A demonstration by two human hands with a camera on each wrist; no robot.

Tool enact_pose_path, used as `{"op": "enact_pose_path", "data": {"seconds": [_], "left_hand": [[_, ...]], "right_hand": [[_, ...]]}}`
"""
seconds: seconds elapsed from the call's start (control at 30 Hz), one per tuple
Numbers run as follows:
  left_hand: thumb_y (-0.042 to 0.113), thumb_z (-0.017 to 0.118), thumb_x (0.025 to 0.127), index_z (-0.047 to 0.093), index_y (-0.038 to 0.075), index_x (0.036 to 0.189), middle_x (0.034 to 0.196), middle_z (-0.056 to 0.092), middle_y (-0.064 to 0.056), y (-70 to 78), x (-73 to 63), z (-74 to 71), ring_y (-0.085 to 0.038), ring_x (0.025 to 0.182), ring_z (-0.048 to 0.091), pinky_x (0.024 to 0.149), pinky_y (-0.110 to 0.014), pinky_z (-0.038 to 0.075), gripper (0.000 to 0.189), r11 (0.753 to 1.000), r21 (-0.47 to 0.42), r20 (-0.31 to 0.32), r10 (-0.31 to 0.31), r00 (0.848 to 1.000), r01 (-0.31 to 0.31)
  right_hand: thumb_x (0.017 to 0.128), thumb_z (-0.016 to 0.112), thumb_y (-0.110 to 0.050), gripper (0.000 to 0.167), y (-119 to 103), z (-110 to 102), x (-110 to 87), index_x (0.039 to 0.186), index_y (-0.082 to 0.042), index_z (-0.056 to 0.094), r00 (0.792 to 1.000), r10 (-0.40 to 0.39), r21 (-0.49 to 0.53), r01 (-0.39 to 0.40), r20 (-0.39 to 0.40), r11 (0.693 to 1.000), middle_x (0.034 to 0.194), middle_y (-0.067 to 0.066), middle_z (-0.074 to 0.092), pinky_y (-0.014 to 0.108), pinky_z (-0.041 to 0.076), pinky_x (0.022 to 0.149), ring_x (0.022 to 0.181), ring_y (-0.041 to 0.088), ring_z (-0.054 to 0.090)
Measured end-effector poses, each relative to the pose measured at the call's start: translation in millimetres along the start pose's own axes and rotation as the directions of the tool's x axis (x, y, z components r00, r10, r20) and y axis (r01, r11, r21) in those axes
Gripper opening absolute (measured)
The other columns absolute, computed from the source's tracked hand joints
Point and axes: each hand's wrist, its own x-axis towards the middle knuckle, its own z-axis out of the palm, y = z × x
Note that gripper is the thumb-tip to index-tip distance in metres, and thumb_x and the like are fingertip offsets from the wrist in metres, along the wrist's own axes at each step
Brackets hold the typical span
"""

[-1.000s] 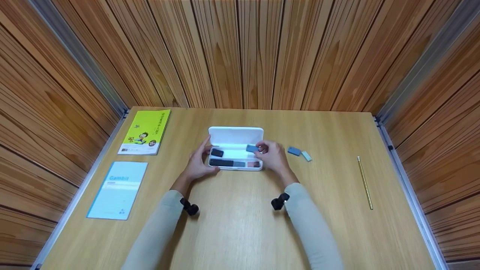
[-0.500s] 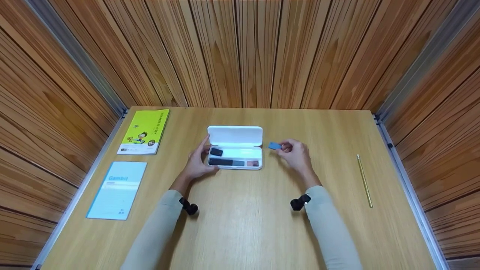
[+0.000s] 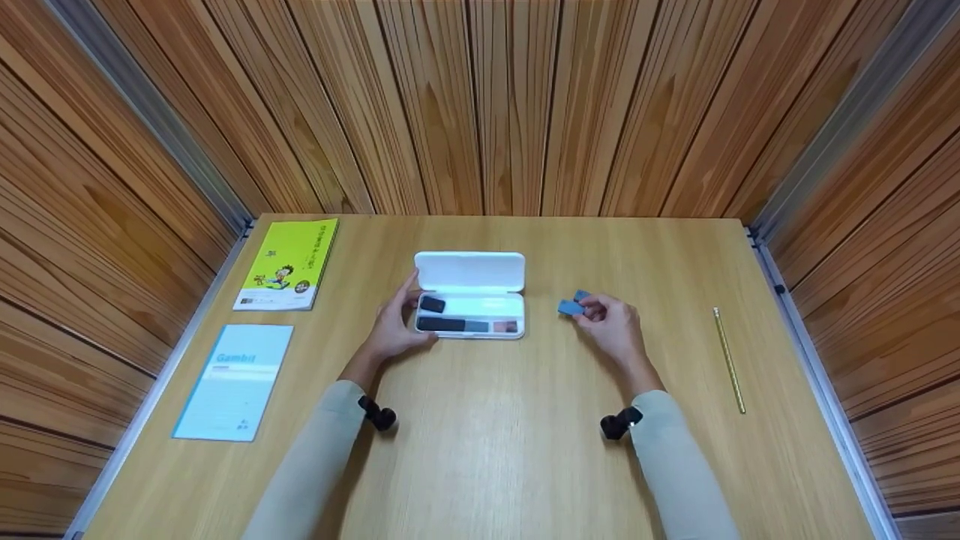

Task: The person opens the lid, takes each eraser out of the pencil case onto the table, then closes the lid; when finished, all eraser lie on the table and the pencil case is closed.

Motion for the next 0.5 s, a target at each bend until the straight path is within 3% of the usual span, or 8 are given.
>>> {"op": "enact_pose_path", "data": {"seconds": [0.2, 0.5], "left_hand": [[0.031, 0.098, 0.083, 0.018, 0.047, 0.180, 0.161, 0.061, 0.000, 1.3, -1.0, -0.6, -0.024, 0.152, 0.053, 0.142, -0.063, 0.009, 0.127, 1.000, -0.001, 0.014, -0.017, 1.000, 0.017], [0.031, 0.098, 0.083, 0.019, 0.045, 0.180, 0.163, 0.062, -0.002, 1.9, -3.0, -2.0, -0.027, 0.153, 0.053, 0.142, -0.067, 0.006, 0.126, 1.000, -0.018, 0.002, 0.005, 1.000, -0.005]], "right_hand": [[0.104, 0.080, -0.009, 0.024, 10, 4, -4.5, 0.125, 0.003, 0.079, 1.000, 0.006, -0.013, -0.006, 0.009, 1.000, 0.108, 0.017, 0.075, 0.010, 0.049, 0.076, 0.086, 0.000, 0.060], [0.104, 0.078, -0.008, 0.024, 11, 4, -3.6, 0.126, 0.003, 0.078, 1.000, 0.002, -0.007, -0.002, 0.029, 1.000, 0.111, 0.021, 0.077, 0.010, 0.049, 0.077, 0.088, 0.001, 0.060]]}}
